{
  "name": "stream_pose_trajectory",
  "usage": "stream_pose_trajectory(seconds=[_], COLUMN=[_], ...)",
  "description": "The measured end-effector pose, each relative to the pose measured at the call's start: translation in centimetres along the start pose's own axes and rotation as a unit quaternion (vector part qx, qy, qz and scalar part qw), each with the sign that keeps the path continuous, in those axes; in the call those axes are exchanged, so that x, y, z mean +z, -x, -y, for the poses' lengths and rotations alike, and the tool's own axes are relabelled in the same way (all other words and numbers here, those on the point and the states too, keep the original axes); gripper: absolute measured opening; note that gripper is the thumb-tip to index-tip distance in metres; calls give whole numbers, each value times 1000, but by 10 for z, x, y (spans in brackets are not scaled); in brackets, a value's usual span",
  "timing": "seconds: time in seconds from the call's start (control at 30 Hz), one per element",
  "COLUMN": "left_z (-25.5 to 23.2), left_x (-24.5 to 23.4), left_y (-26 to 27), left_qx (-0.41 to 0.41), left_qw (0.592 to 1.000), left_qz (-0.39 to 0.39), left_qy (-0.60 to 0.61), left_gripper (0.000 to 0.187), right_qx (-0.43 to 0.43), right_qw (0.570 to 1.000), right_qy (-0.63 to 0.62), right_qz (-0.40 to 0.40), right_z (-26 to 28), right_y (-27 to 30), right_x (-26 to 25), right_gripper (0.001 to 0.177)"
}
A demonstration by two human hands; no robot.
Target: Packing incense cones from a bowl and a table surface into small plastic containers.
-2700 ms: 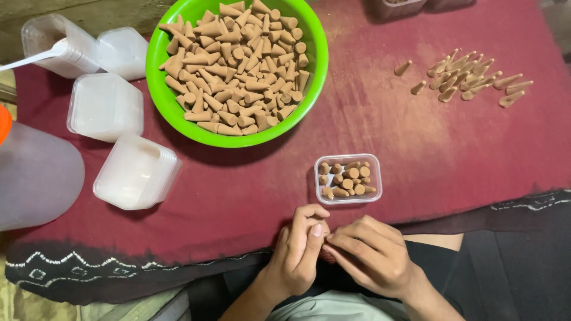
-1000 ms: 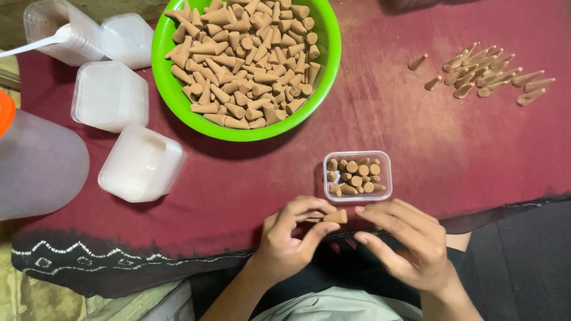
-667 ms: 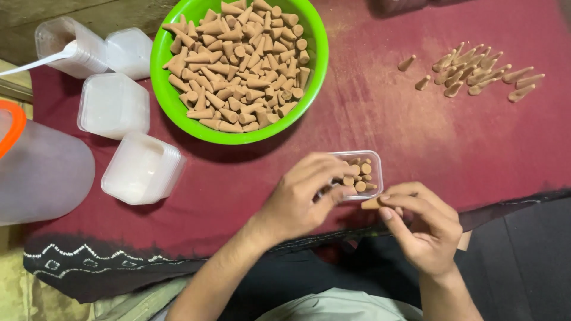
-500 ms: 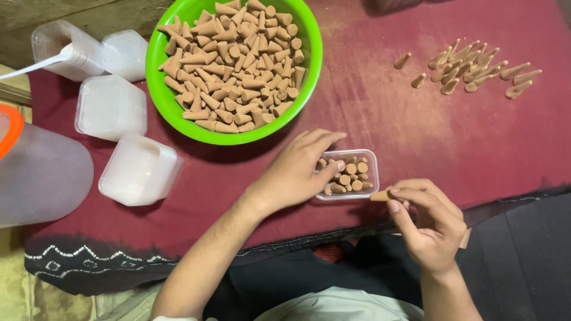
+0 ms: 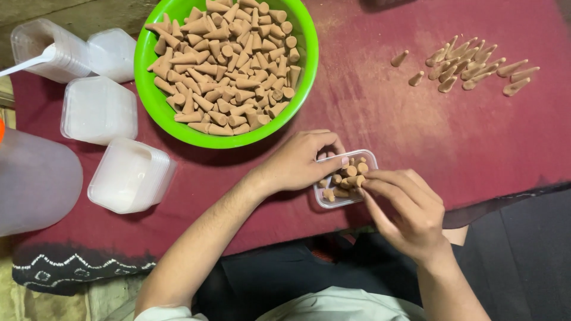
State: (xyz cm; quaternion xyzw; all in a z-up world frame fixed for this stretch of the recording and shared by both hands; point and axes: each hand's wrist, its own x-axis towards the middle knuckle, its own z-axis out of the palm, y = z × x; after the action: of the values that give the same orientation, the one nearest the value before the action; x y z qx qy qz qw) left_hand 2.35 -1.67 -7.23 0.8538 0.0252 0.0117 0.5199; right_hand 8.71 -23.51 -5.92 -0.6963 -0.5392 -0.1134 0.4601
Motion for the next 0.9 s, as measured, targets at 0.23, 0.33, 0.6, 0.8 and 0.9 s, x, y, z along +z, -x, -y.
stream_pose_trajectory(seconds=[0.23, 0.33, 0.6, 0.8, 0.9], left_z=[9, 12, 11, 8, -1], left_x=[2, 5, 6, 3, 3], left_y=[-2, 0, 5, 6, 9], left_qx=[9, 2, -22, -21, -39], left_qw=[997, 993, 989, 989, 996], left_qz=[-8, -21, -31, -27, -36], left_qy=[82, 117, 140, 145, 70], left_gripper=[13, 12, 12, 14, 19], right_qx=[-59, -72, -93, -70, -51], right_qw=[995, 990, 966, 972, 980], right_qy=[69, 102, 198, 185, 128], right_qz=[44, 60, 137, 126, 146], right_z=[1, 2, 0, -2, -18], right_y=[-15, -16, -20, -14, 1], right_x=[11, 13, 7, 6, -9], right_gripper=[10, 11, 11, 13, 22])
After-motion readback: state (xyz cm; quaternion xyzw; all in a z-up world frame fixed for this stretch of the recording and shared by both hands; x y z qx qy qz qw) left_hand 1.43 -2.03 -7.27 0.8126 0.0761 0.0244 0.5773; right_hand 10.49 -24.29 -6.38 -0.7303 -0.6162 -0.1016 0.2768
